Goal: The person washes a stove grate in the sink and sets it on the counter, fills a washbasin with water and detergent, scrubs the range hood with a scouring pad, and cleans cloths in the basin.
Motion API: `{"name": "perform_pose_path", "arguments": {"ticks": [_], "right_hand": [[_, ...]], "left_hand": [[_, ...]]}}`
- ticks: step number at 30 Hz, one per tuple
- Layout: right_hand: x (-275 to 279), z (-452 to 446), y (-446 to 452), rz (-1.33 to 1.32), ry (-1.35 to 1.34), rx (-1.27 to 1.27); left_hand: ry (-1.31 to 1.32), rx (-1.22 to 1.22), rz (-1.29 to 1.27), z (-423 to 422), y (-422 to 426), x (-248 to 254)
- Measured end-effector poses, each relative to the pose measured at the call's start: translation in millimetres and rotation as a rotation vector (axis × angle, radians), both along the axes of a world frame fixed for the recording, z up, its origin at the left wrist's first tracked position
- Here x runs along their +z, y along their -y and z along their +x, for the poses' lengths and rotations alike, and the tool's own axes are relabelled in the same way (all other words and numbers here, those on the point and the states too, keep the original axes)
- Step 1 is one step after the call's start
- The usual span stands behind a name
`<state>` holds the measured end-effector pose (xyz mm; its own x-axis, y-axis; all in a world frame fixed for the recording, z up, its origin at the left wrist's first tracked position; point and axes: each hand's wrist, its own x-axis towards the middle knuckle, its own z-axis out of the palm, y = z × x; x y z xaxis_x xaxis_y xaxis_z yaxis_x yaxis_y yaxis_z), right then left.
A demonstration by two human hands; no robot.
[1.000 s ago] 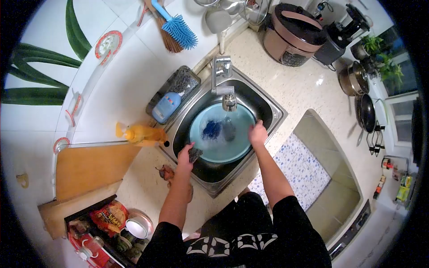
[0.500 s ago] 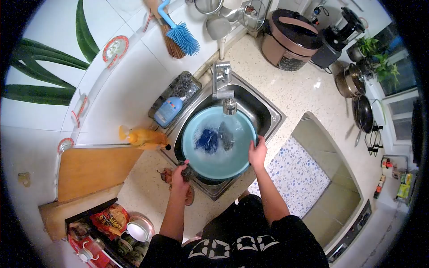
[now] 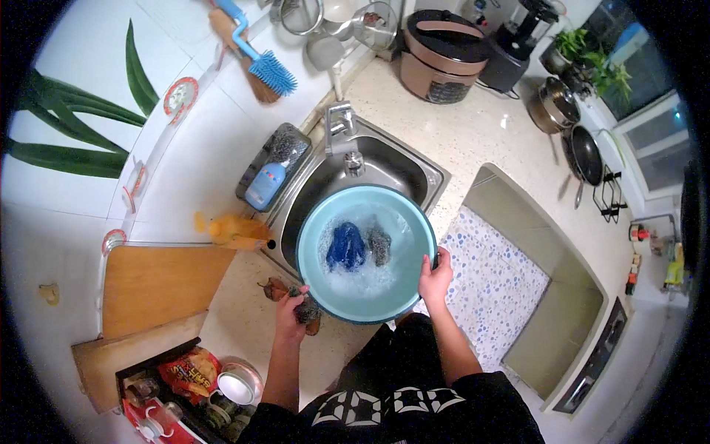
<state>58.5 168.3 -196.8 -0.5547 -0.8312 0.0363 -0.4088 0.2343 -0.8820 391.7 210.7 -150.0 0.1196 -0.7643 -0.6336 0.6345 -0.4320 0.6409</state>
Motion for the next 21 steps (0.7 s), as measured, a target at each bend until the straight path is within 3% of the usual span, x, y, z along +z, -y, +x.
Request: {"name": "perform_pose_path", "arguments": {"ticks": [7, 12, 16, 21], "right_hand": [[20, -39, -44, 0.069, 0.050, -0.135], [17, -86, -74, -0.048, 0.109, -0.255], [24, -138, -104, -0.079, 0.070, -0.395], [45, -225, -147, -0.171, 0.053, -0.582]], "left_hand": [[0.029, -0.176, -0.017, -32, -5, 22], [0.078, -0.292, -0.024, -70, 4, 28], [0.149, -0.423, -0.078, -139, 22, 62], [0.138, -0.611, -0.067, -244, 34, 66]]}}
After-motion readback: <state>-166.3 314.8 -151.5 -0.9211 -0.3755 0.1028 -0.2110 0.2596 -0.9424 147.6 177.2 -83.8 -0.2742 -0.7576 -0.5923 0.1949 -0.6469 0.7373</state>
